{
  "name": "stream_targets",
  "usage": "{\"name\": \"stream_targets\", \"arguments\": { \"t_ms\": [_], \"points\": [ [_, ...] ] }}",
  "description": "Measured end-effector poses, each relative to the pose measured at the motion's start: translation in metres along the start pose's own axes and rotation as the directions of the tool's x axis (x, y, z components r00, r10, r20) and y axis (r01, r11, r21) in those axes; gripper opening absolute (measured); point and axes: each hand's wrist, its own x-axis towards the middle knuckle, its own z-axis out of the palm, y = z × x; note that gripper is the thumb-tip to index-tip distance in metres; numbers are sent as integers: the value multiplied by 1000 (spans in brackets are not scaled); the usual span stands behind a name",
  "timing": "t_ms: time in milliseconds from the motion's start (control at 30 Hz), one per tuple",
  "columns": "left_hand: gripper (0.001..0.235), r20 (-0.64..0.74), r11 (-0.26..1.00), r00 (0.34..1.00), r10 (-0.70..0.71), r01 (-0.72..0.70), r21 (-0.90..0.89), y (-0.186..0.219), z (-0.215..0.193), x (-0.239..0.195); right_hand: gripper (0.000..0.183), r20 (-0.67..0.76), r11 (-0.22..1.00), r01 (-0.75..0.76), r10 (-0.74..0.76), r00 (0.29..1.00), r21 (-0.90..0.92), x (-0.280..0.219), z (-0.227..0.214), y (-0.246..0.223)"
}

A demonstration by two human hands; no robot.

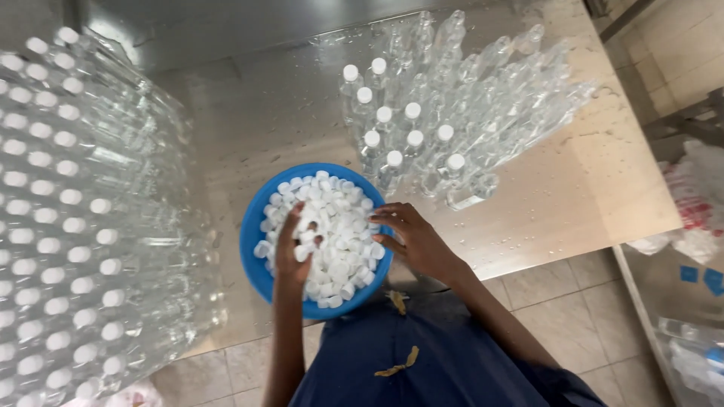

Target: The person stands at a stainless steel table and repeatedly picks up white bottle caps from a blue basin to screw onto clear plastic bottles arranged on the table. The person uses both hands to cap the bottles and occasionally moves the capped bottles to the side.

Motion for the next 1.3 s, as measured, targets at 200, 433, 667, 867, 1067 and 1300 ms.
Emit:
{"name": "stream_targets", "arguments": {
  "t_ms": [200,433,667,867,1067,1300],
  "points": [
    [48,163,1000,987,5,-10,26,-41,-1,-30,35,38,960,-61,52,998,273,16,18,-6],
    [63,245,848,938,245,-330,415,-64,26,-54,34,37,969,137,-147,988,206,29,22,5],
    [51,164,988,974,155,-155,-12,-91,69,-42,29,-4,897,66,-71,997,438,20,-17,10],
    [33,238,759,936,258,-44,-649,-44,-26,-15,24,-55,893,-91,128,990,440,-16,-103,52],
    [39,168,890,879,447,-419,-177,-27,-65,-3,21,-218,940,-244,296,930,237,-52,-164,124],
    [25,-99,395,778,621,-201,897,-75,4,-19,19,-235,915,-298,364,901,272,-53,-134,184]
  ]
}}
